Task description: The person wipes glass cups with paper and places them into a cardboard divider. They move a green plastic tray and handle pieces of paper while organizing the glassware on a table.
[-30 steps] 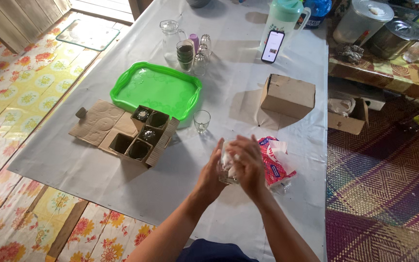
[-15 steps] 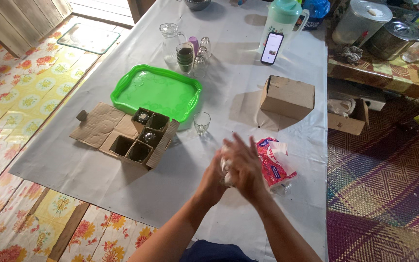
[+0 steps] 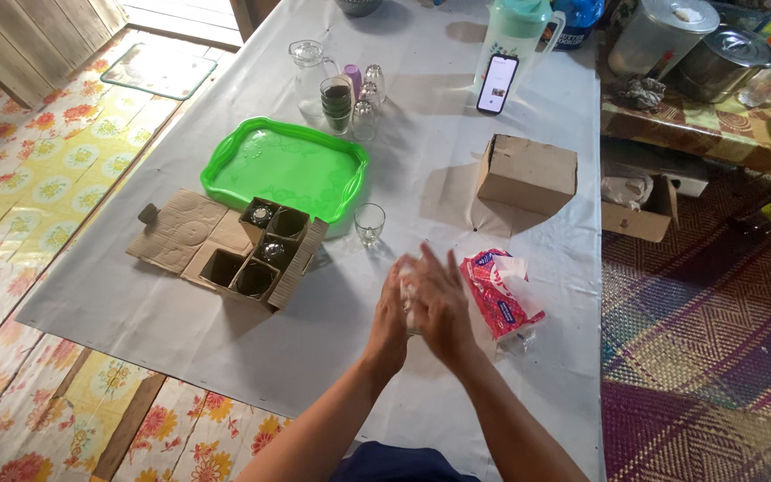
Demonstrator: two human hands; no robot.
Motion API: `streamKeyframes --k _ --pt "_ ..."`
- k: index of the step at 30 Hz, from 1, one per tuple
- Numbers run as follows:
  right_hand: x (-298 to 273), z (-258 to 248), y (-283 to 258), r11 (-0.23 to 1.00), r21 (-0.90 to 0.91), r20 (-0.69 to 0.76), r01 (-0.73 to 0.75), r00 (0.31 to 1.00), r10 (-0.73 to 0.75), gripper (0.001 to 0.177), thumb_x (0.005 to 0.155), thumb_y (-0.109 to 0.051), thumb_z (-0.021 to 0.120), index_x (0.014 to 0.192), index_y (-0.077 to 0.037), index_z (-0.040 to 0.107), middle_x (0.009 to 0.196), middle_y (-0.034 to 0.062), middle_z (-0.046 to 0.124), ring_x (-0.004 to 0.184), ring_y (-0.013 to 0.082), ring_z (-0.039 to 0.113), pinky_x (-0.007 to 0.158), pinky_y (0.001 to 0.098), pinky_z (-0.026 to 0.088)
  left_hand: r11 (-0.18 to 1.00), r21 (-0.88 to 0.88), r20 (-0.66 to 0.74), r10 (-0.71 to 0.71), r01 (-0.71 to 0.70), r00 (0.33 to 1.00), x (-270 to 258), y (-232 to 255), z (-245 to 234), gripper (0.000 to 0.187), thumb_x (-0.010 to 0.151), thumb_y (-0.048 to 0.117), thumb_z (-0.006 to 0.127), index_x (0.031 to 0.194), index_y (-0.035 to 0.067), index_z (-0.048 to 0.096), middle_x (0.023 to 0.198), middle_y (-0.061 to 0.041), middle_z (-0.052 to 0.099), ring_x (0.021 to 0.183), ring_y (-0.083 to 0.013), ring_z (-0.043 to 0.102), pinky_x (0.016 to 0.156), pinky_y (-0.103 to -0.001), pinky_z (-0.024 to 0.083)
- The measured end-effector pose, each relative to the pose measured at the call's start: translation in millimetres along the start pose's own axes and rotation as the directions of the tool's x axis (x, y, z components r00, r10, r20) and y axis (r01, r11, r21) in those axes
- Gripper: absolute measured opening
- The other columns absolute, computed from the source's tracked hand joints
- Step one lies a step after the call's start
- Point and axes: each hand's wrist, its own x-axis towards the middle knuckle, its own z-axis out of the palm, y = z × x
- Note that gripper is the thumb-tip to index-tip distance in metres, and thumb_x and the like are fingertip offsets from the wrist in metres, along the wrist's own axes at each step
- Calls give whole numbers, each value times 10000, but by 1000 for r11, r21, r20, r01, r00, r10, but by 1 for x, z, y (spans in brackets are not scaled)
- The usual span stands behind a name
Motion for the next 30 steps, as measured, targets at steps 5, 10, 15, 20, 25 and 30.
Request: streamKeyframes --k 5,10,15,20,25,30 --pt "13 0 27 994 -62 -70 -92 994 88 184 965 -35 586 1097 -47 714 1363 105 669 1454 311 476 1278 550 221 966 15 -118 -255 258 960 -11 11 15 668 1002 539 372 1622 311 276 1507 -260 443 1328 -539 468 1000 -590 479" --pt "-5 5 -1 995 -85 -62 -52 997 46 257 949 10 591 1180 -30 698 1436 137 625 1482 316 429 1271 566 187 981 44 -105 -181 187 978 -3 8 0 660 983 550 360 1590 322 238 1660 -18 240 1473 -347 329 1111 -494 452" --pt "-11 3 -5 1000 28 15 9 1000 -10 326 863 23 596 1165 -34 703 1438 151 616 1483 346 403 1263 564 172 989 54 -42 -133 135 990 -2 9 -1 678 994 570 328 1599 279 233 1667 -98 244 1511 -388 276 1119 -565 419" --pt "8 -8 36 985 51 -111 -168 979 172 211 977 -14 604 1149 -50 721 1425 134 640 1484 329 448 1282 531 229 969 53 -46 -239 241 970 -13 13 16 666 1021 548 365 1627 302 239 1591 -211 300 1447 -496 317 1060 -590 441" --pt "-12 2 17 970 95 -169 -225 956 238 185 1014 -15 591 1157 -39 705 1421 122 648 1505 343 443 1286 536 268 964 -11 -60 -265 264 963 -9 12 9 658 988 531 368 1593 290 275 1566 -171 410 1413 -443 458 984 -573 443" --pt "-26 8 -14 997 64 -55 -30 998 34 321 890 25 576 1192 -4 681 1452 172 596 1476 381 418 1241 575 255 991 134 -7 20 -19 1000 6 0 -11 645 1084 525 373 1620 170 321 1653 -111 376 1517 -301 372 1179 -426 378"
